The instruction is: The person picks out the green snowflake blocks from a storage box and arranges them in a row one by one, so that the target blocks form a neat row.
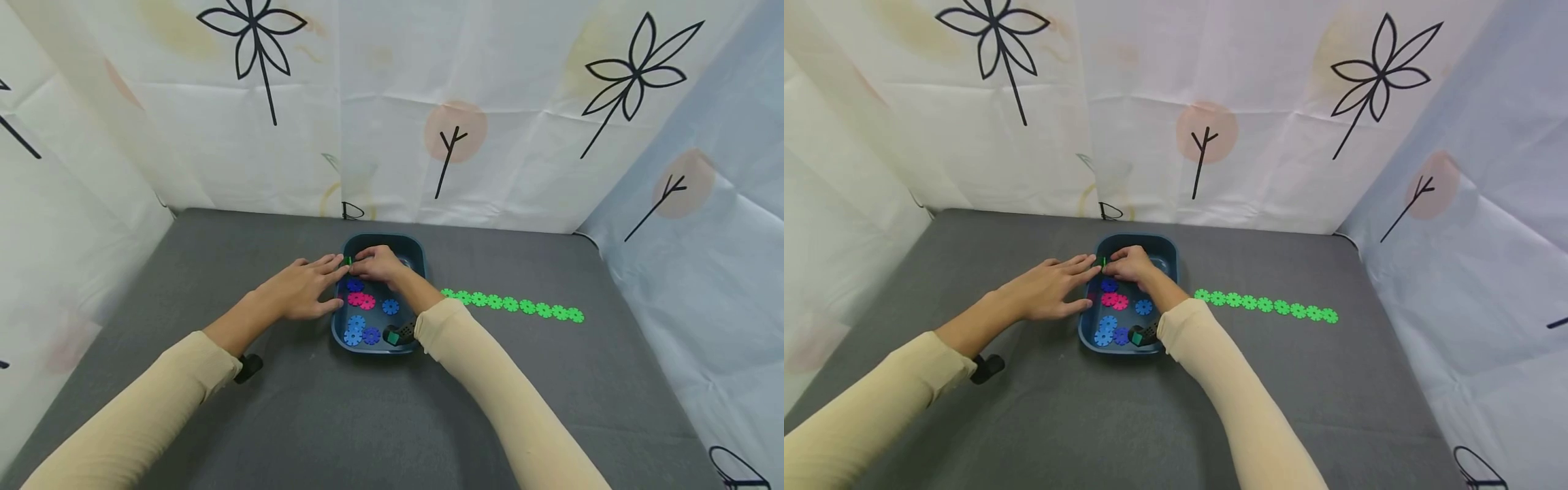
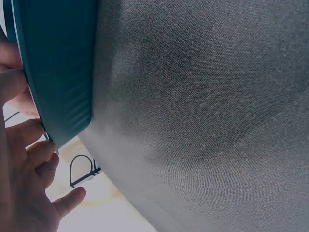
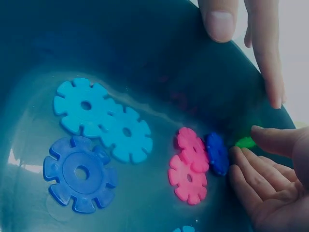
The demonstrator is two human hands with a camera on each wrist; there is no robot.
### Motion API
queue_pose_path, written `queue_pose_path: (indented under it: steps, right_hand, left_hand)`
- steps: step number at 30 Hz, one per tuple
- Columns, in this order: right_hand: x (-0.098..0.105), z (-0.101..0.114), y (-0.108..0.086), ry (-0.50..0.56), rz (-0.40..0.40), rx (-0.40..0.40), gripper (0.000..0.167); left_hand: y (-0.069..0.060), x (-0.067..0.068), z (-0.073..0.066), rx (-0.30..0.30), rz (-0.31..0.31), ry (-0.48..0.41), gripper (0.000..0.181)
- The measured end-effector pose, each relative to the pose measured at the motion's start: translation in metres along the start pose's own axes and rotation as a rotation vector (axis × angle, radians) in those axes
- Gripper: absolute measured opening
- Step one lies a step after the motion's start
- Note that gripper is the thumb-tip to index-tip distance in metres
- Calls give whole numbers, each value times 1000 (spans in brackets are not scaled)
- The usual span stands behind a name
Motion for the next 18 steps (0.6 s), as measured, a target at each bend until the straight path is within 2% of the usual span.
queue_pose_path:
  steps: [7, 13, 18]
  right_hand:
    - [0, 1, -1, -21, -15, -1, 44]
    - [0, 1, -2, -13, -14, -9, 34]
    - [1, 3, -5, -59, 18, 2, 29]
  left_hand:
    - [0, 0, -2, -2, -9, 6, 72]
    - [0, 0, -3, -4, -16, 8, 71]
    - [0, 0, -4, -1, -14, -2, 72]
Point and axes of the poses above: each hand's wrist, its own y-axis towards the middle knuckle, its own x-axis out of the back of the hand, z = x × y, the point moved 10 cm from there along y, towards the middle knuckle, and after that the axes turned 6 degrees about z, right-handed, at the moved point
